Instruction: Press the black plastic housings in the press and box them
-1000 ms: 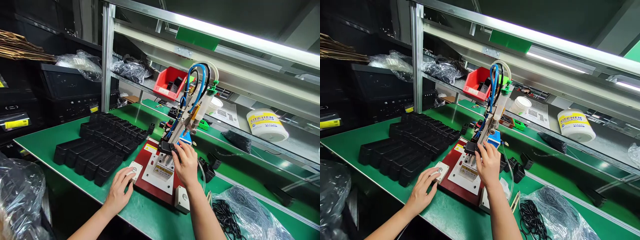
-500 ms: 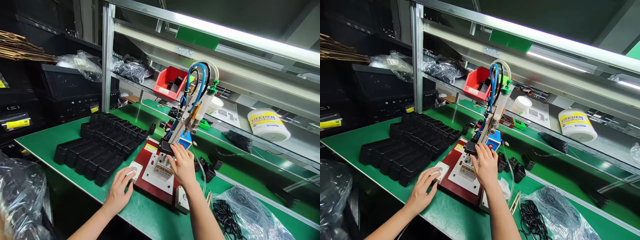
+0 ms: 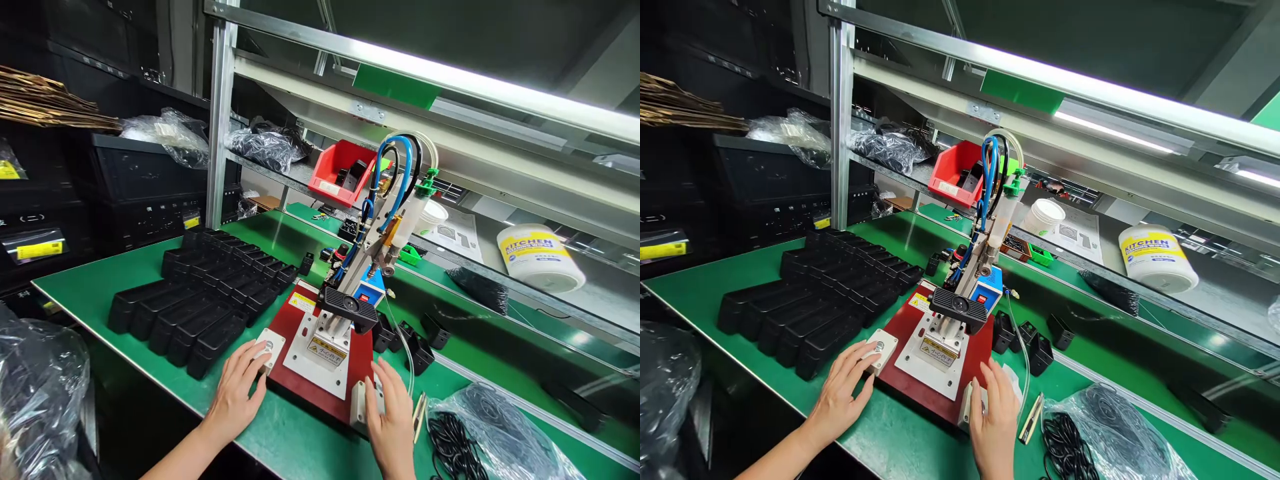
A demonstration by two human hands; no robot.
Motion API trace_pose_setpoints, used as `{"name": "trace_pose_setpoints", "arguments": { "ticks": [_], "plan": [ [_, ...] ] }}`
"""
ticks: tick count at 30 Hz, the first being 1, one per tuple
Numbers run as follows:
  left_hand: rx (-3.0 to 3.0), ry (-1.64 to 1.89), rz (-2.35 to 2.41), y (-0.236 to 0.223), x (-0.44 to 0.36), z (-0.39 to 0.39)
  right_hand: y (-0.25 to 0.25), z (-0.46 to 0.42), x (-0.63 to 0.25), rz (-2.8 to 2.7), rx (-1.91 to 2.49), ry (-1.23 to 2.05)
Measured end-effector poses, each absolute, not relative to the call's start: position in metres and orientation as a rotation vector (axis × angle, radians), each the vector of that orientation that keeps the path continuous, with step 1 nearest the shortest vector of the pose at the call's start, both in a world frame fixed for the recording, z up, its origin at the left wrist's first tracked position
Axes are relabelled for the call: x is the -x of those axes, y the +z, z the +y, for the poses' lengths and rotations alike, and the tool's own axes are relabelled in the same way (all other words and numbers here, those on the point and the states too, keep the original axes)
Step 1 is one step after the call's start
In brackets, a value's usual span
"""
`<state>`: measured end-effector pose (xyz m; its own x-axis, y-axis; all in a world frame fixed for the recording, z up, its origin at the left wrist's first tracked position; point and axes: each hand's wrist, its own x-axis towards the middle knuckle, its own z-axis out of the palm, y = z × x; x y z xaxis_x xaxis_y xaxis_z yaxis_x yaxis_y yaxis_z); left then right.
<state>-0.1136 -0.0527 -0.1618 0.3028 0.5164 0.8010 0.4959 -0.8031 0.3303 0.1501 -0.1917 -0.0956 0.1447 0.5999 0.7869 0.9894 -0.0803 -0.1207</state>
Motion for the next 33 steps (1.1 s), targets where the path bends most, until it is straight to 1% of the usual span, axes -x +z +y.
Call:
{"name": "trace_pose_setpoints", "arguments": {
  "ticks": [3,6,11,22,27,33],
  "plan": [
    [-2.572,1.529,0.986,-0.163,0.113,-0.054,-0.119,-0.216,-0.156,-1.586,1.797,-0.783],
    [-2.605,1.493,1.005,-0.162,0.112,-0.054,-0.129,-0.226,-0.156,-1.632,1.797,-0.809],
    [-2.621,1.484,1.034,-0.159,0.109,-0.055,-0.131,-0.225,-0.150,-1.559,1.862,-0.794],
    [-2.630,1.498,1.007,-0.161,0.108,-0.053,-0.148,-0.237,-0.147,-1.550,1.860,-0.781],
    [-2.622,1.503,1.009,-0.160,0.108,-0.053,-0.148,-0.233,-0.142,-1.578,1.782,-0.738],
    [-2.631,1.493,1.075,-0.159,0.105,-0.053,-0.157,-0.227,-0.143,-1.448,1.721,-0.747]
  ]
}}
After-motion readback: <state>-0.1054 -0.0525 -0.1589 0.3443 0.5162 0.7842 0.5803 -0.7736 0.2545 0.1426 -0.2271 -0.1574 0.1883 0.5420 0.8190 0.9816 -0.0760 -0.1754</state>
